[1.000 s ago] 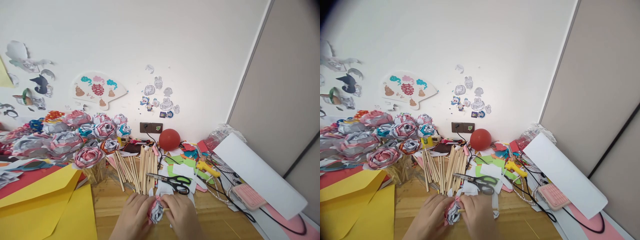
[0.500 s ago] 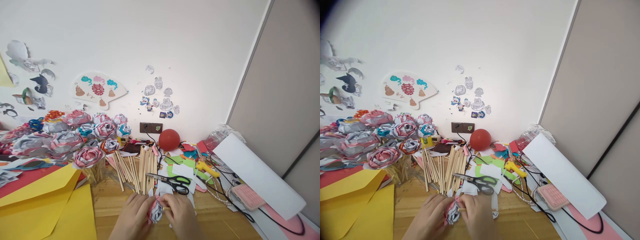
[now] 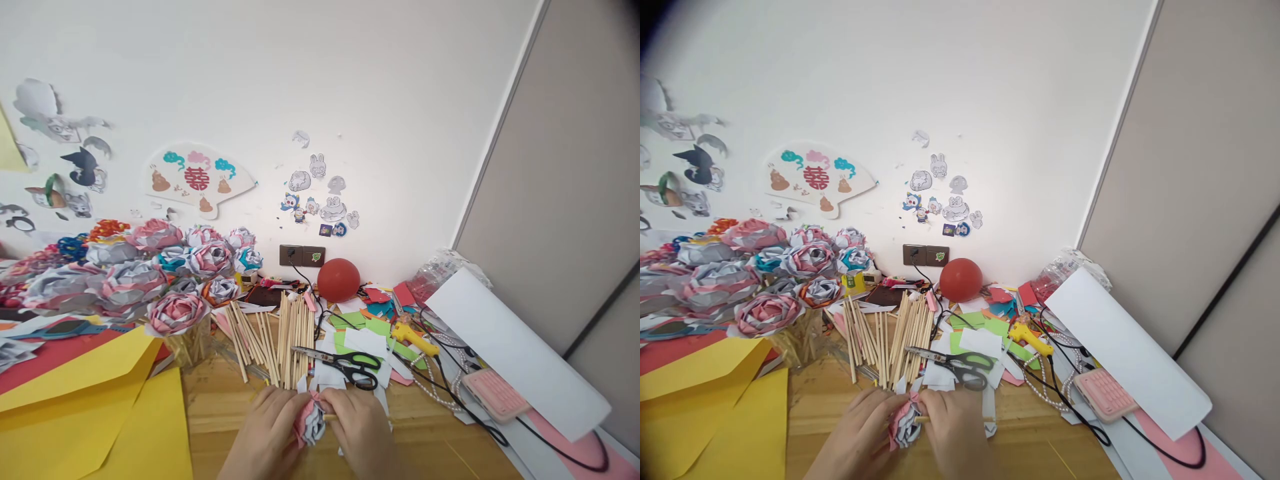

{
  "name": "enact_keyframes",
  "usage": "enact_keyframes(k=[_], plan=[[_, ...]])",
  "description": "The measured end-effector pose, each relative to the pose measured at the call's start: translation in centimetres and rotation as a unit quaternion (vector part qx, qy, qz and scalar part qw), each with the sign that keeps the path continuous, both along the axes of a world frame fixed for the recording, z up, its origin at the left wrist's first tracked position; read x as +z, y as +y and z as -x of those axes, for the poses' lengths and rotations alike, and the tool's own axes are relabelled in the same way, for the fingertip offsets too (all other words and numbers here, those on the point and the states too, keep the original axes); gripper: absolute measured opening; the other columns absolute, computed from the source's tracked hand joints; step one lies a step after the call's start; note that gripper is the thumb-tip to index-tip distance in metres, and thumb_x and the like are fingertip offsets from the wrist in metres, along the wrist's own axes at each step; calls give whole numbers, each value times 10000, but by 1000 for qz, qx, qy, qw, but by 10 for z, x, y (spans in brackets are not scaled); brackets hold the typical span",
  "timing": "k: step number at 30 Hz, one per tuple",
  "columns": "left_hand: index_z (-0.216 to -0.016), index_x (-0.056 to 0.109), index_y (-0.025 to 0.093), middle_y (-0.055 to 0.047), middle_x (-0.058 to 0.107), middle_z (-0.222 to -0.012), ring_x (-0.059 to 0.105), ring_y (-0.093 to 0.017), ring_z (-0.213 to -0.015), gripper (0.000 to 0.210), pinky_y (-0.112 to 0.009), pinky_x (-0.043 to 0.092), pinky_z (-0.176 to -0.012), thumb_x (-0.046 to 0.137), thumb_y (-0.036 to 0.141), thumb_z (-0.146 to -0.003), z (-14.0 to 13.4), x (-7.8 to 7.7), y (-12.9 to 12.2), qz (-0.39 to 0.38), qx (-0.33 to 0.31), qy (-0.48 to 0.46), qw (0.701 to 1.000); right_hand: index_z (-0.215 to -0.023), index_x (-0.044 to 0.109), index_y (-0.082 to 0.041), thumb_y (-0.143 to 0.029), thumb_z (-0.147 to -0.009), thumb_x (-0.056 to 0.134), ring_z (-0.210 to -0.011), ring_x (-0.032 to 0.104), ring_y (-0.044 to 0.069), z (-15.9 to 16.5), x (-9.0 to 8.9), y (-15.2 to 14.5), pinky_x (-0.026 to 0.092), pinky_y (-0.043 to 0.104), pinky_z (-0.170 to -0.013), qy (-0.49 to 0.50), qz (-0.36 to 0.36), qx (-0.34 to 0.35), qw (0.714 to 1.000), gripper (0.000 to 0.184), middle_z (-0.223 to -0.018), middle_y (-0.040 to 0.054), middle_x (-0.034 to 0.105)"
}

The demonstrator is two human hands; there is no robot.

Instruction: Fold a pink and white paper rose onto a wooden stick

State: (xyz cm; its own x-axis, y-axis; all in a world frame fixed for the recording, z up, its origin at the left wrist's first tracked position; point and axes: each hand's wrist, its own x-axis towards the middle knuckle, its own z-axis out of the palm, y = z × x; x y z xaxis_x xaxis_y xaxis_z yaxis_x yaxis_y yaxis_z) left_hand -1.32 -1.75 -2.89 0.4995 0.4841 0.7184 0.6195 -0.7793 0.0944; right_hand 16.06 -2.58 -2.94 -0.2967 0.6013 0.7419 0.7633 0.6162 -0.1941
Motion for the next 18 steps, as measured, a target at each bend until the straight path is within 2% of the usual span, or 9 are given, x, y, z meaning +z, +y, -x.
enact_keyframes(k=[7,14,18], plan=[[-1017,508,190,-65,664,-785,612,-193,-680,295,-303,484,-625,508,87,-740,1,-3,1,9,-1,-3,1000,-772,563,-195,-327,-958,213,-491,534,140,1,4,-3,302,251,-490,17,-36,-27,999,418,-571,-2,603],[-1022,508,185,-64,650,-790,599,-191,-686,323,-308,476,-626,499,51,-728,1,-5,1,22,-3,-1,1000,-788,568,-196,-360,-959,179,-516,545,148,-1,-2,1,294,260,-499,-11,9,-9,1000,455,-591,5,615],[-1033,503,174,-71,648,-815,594,-198,-709,337,-324,475,-639,509,40,-724,2,-7,2,35,-6,7,999,-811,571,-195,-353,-961,167,-540,559,152,-1,-1,1,303,262,-511,-10,0,-8,1000,459,-616,13,626]])
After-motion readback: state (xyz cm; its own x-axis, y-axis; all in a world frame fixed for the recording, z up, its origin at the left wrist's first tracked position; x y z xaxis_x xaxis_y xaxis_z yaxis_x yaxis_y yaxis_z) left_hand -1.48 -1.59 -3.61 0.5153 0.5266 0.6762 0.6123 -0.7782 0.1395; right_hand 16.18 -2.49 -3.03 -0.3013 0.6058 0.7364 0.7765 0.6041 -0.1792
